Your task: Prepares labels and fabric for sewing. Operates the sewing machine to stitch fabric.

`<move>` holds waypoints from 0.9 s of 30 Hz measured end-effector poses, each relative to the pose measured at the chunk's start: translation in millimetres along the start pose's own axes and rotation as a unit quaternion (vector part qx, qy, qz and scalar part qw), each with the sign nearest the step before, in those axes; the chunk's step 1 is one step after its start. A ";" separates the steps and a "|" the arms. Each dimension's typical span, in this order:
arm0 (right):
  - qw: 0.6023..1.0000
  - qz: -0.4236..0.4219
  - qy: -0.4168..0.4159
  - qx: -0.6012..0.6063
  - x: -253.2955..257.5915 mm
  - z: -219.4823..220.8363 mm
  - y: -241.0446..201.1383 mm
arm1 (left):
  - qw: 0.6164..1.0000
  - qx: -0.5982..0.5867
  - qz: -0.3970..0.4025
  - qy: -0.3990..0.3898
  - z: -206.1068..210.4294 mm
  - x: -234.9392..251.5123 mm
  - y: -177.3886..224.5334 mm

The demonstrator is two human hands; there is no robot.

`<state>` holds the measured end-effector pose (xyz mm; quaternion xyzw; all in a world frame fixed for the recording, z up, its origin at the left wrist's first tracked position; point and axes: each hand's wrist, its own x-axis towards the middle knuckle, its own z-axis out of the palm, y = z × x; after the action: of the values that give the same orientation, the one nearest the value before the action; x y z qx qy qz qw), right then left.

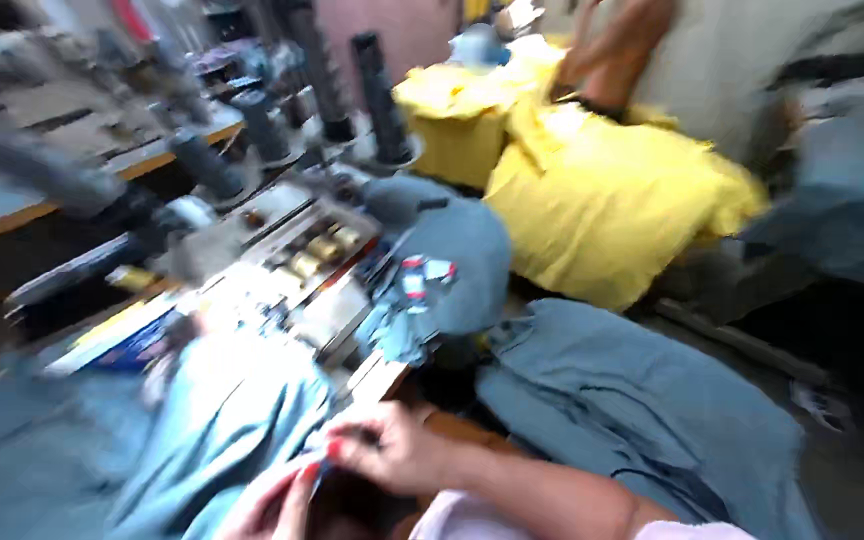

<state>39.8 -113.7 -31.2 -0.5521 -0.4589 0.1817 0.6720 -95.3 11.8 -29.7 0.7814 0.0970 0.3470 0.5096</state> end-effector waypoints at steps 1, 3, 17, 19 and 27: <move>1.000 -0.003 0.001 -0.008 0.0 2.9 0.7 | 0.999 0.018 0.014 0.026 2.8 -1.5 0.5; 1.000 0.007 0.009 -0.024 -0.5 10.8 3.9 | 0.997 0.026 0.012 0.078 8.5 -2.5 7.7; 0.987 0.138 0.011 0.085 -5.6 15.5 13.3 | 0.978 -0.082 -0.122 0.148 20.7 -10.5 3.6; 0.989 0.123 0.014 0.084 -7.1 16.5 18.3 | 0.981 -0.057 -0.113 0.150 21.3 -10.3 2.3; 0.989 0.128 0.032 0.072 -7.9 18.8 25.4 | 0.979 -0.086 -0.122 0.139 19.5 -10.2 0.5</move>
<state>27.1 -100.6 -58.1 -0.5620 -0.3480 0.2814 0.6956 -90.5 -7.8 -38.5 0.6610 0.2312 0.3948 0.5948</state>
